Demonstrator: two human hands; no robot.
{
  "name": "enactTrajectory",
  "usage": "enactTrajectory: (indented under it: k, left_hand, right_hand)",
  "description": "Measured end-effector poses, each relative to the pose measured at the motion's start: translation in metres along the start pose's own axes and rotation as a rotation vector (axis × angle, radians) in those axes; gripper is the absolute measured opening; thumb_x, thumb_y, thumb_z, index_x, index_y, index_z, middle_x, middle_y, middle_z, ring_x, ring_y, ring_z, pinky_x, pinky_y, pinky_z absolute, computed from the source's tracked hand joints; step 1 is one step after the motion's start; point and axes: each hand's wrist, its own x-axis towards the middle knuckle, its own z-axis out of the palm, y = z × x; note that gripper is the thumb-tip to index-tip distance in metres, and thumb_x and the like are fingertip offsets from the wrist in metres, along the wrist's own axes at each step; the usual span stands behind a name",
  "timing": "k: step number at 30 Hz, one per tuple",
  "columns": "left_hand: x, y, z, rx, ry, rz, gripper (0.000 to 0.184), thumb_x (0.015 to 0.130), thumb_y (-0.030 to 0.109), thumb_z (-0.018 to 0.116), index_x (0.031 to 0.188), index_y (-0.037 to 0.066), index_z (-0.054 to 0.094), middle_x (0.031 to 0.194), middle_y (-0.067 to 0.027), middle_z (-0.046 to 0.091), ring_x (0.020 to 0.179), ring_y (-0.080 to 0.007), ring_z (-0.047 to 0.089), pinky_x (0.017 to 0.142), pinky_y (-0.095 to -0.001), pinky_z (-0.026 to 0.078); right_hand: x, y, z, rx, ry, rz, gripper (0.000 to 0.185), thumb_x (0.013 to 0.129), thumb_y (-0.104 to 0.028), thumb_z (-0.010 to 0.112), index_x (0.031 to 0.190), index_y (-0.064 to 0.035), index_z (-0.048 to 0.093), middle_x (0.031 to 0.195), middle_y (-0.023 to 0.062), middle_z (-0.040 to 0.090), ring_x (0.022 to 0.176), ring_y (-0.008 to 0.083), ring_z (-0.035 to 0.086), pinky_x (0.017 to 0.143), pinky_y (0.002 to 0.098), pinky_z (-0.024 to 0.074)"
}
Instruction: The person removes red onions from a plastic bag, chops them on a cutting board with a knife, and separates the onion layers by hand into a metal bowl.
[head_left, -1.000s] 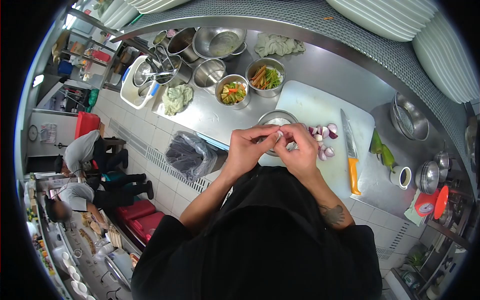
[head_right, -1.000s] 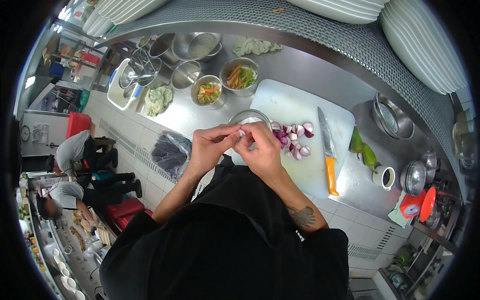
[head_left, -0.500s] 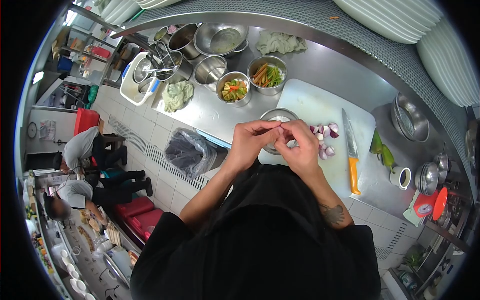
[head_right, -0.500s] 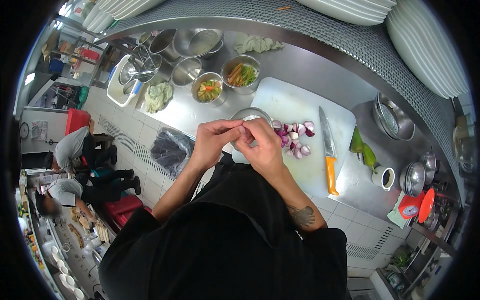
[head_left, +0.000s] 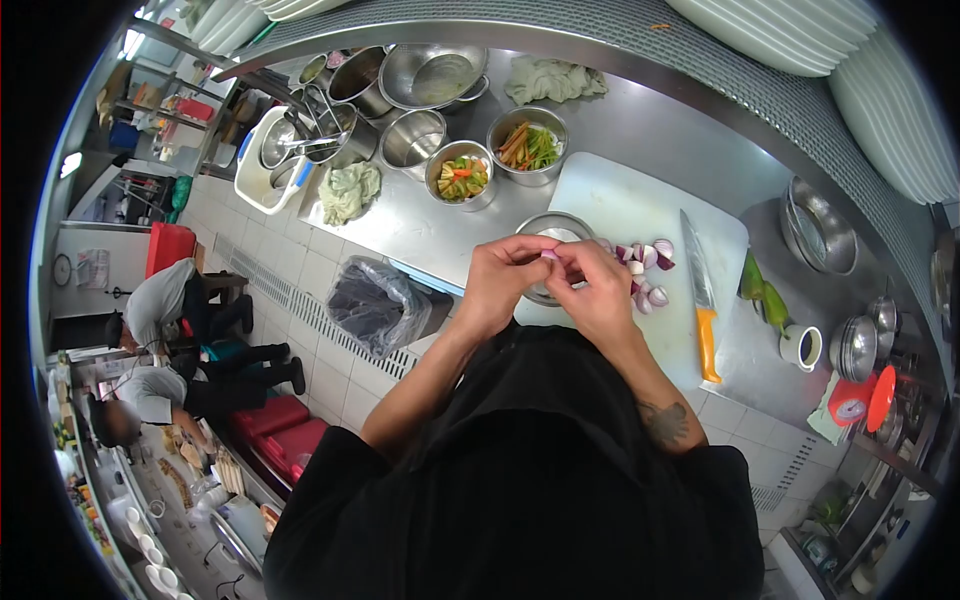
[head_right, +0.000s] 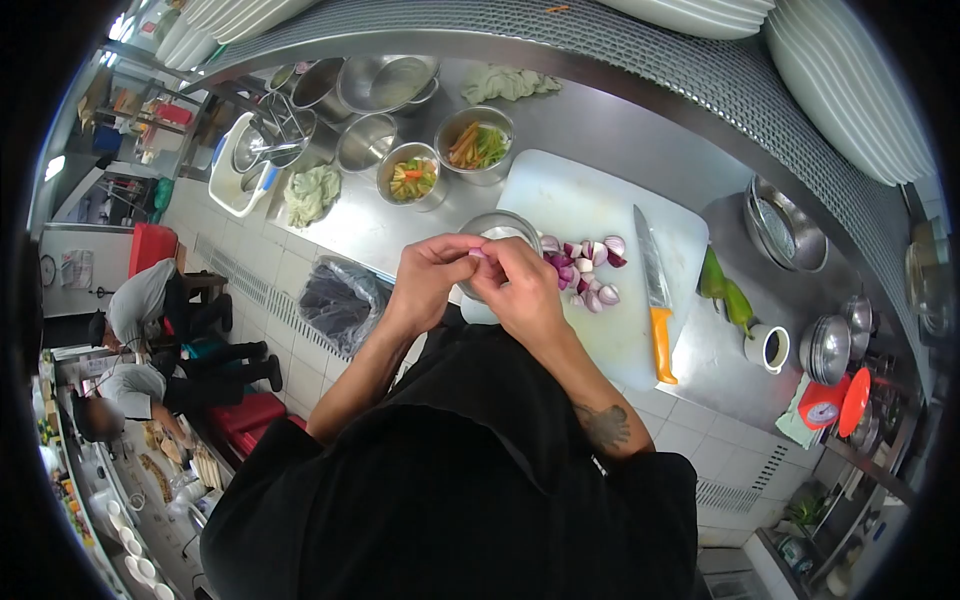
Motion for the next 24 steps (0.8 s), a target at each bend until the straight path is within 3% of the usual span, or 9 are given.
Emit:
enactTrajectory:
  k: [8, 11, 12, 14, 15, 17, 20, 22, 24]
  left_hand:
    - [0.014, -0.013, -0.003, -0.196, 0.002, -0.134, 0.026, 0.091, -0.007, 0.058, 0.116, -0.008, 0.064, 0.113, -0.0143, 0.069, 0.104, -0.0168, 0.065, 0.093, -0.0299, 0.051]
    - [0.015, -0.008, -0.004, 0.023, -0.055, -0.064, 0.025, 0.092, -0.005, 0.059, 0.116, -0.006, 0.066, 0.116, -0.0128, 0.069, 0.106, -0.0151, 0.064, 0.094, -0.0287, 0.05]
    - [0.013, -0.006, -0.005, 0.023, -0.055, -0.064, 0.025, 0.092, -0.005, 0.059, 0.116, -0.006, 0.066, 0.116, -0.0128, 0.069, 0.106, -0.0151, 0.064, 0.094, -0.0287, 0.05]
    - [0.01, -0.001, -0.011, 0.409, -0.067, -0.073, 0.026, 0.092, -0.005, 0.059, 0.116, -0.004, 0.068, 0.117, -0.0104, 0.069, 0.107, -0.0136, 0.063, 0.095, -0.0274, 0.049]
    - [0.009, -0.002, -0.016, 0.41, -0.067, -0.073, 0.026, 0.092, -0.005, 0.059, 0.116, -0.004, 0.068, 0.117, -0.0104, 0.069, 0.107, -0.0136, 0.063, 0.095, -0.0274, 0.049]
    - [0.007, -0.012, -0.027, 0.336, -0.001, -0.009, 0.027, 0.092, -0.005, 0.057, 0.117, -0.004, 0.069, 0.116, -0.0092, 0.071, 0.106, -0.013, 0.063, 0.095, -0.027, 0.048]
    - [0.009, -0.019, -0.043, 0.348, 0.074, 0.006, 0.026, 0.092, -0.005, 0.055, 0.114, -0.004, 0.07, 0.109, -0.009, 0.072, 0.103, -0.0129, 0.064, 0.094, -0.0276, 0.048]
    - [0.006, -0.009, -0.044, 0.387, 0.108, 0.016, 0.025, 0.093, -0.003, 0.055, 0.113, -0.005, 0.07, 0.106, -0.0086, 0.072, 0.1, -0.0126, 0.064, 0.093, -0.0274, 0.048]
    - [0.005, -0.007, -0.047, 0.421, 0.154, 0.048, 0.022, 0.094, -0.001, 0.054, 0.108, -0.005, 0.071, 0.099, -0.0071, 0.072, 0.094, -0.012, 0.063, 0.089, -0.0264, 0.048]
  right_hand:
    - [0.002, 0.006, 0.003, -0.239, 0.085, -0.151, 0.013, 0.081, 0.004, 0.072, 0.092, 0.0026, 0.065, 0.08, 0.0105, 0.067, 0.065, 0.0174, 0.069, 0.058, 0.0294, 0.0576]
    - [0.003, 0.01, 0.0, -0.141, 0.071, 0.004, 0.012, 0.082, 0.002, 0.073, 0.092, 0.0028, 0.065, 0.078, 0.0089, 0.068, 0.06, 0.0149, 0.065, 0.056, 0.0278, 0.0551]
    - [0.002, 0.018, -0.003, -0.067, 0.05, 0.158, 0.013, 0.081, 0.0, 0.073, 0.091, 0.0013, 0.065, 0.077, 0.0095, 0.068, 0.061, 0.016, 0.067, 0.057, 0.0288, 0.0551]
    - [0.0, 0.036, -0.01, 0.041, 0.027, 0.396, 0.014, 0.08, -0.004, 0.074, 0.091, 0.0005, 0.067, 0.074, 0.0095, 0.07, 0.064, 0.0158, 0.068, 0.062, 0.0291, 0.0551]
    - [0.003, 0.038, -0.015, 0.042, 0.027, 0.396, 0.014, 0.08, -0.004, 0.074, 0.091, 0.0005, 0.067, 0.074, 0.0095, 0.07, 0.064, 0.0158, 0.068, 0.062, 0.0291, 0.0551]
    - [0.004, 0.041, -0.028, 0.018, -0.213, 0.442, 0.011, 0.082, -0.006, 0.072, 0.091, 0.0003, 0.068, 0.074, 0.0105, 0.07, 0.067, 0.0163, 0.068, 0.066, 0.0288, 0.0547]
    - [-0.003, 0.076, -0.046, -0.004, -0.198, 0.485, 0.013, 0.088, -0.004, 0.068, 0.099, 0.0012, 0.068, 0.077, 0.0054, 0.069, 0.064, 0.0089, 0.061, 0.058, 0.0264, 0.0504]
    - [0.0, 0.09, -0.065, -0.314, 0.023, 0.376, 0.013, 0.085, -0.006, 0.067, 0.096, -0.0001, 0.07, 0.075, 0.0145, 0.068, 0.066, 0.0266, 0.066, 0.065, 0.0361, 0.0531]
    - [0.002, 0.101, -0.087, -0.499, 0.11, 0.375, 0.016, 0.085, -0.006, 0.066, 0.1, -0.0007, 0.069, 0.086, 0.0176, 0.067, 0.074, 0.0345, 0.066, 0.069, 0.0424, 0.0535]
